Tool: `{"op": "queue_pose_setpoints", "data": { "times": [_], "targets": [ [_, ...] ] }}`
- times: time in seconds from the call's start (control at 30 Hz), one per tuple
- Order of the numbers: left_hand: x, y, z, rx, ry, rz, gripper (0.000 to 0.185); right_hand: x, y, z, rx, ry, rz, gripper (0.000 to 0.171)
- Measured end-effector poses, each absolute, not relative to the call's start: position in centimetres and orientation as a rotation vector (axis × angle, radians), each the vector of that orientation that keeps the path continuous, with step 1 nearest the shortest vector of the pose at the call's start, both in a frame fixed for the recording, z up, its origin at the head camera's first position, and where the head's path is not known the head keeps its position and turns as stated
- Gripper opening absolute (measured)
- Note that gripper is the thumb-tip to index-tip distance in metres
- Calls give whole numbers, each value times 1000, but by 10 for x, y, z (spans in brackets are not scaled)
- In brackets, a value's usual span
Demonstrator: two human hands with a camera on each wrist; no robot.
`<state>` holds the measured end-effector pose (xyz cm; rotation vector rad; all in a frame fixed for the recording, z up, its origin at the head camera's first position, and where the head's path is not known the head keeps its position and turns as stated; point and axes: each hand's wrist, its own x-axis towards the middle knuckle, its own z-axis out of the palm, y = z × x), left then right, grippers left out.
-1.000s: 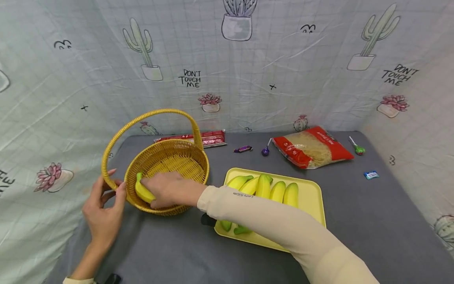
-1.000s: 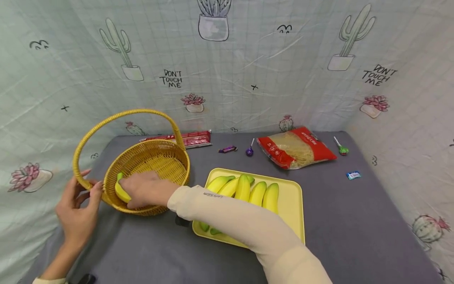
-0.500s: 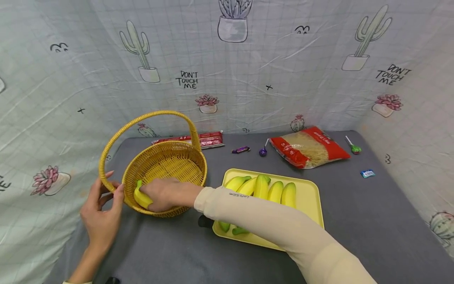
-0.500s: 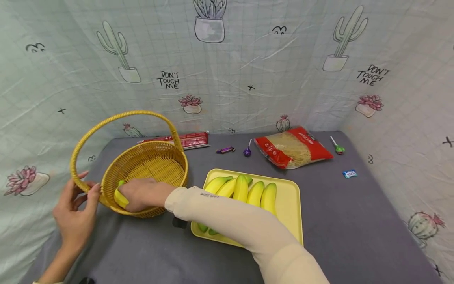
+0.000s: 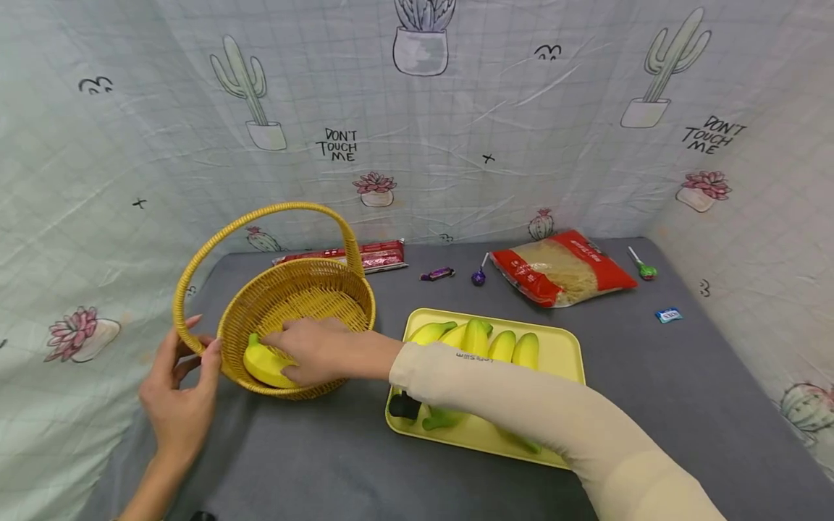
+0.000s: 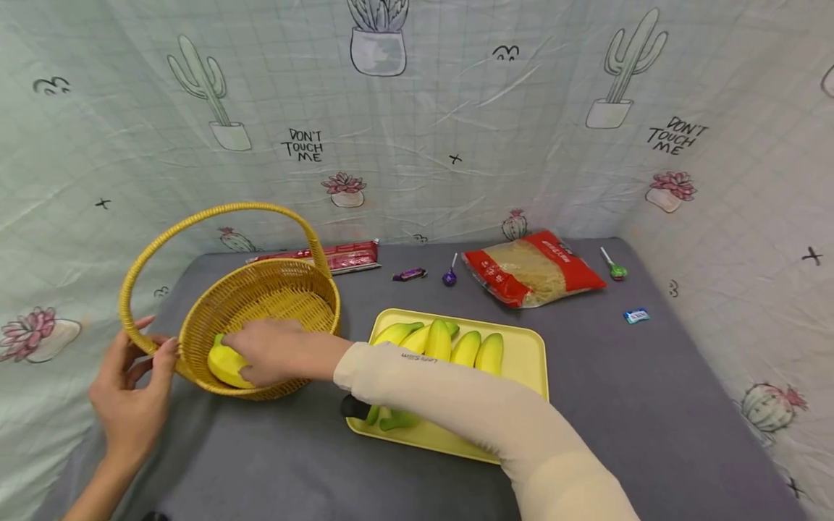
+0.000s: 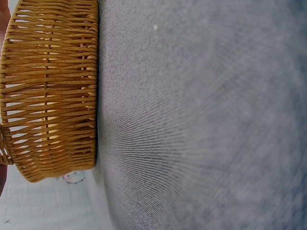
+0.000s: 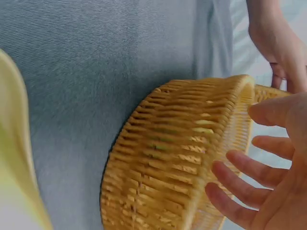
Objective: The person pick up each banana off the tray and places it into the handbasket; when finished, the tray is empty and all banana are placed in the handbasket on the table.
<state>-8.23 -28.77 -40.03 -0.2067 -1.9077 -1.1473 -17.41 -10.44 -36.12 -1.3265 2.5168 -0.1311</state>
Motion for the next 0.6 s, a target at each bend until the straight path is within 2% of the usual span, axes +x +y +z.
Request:
{"op": "queue_pose_setpoints", "data": {
  "times": [0.27,0.6],
  "targets": [
    [-83,-288,-401,-205,-1888,-1159,41,-172,-50,-342,-1461,2578,-259,60],
    [-82,-291,-403,-229,-1871,-1184,49,-169,39,-332,-1493,2698,-420,60]
  ]
}}
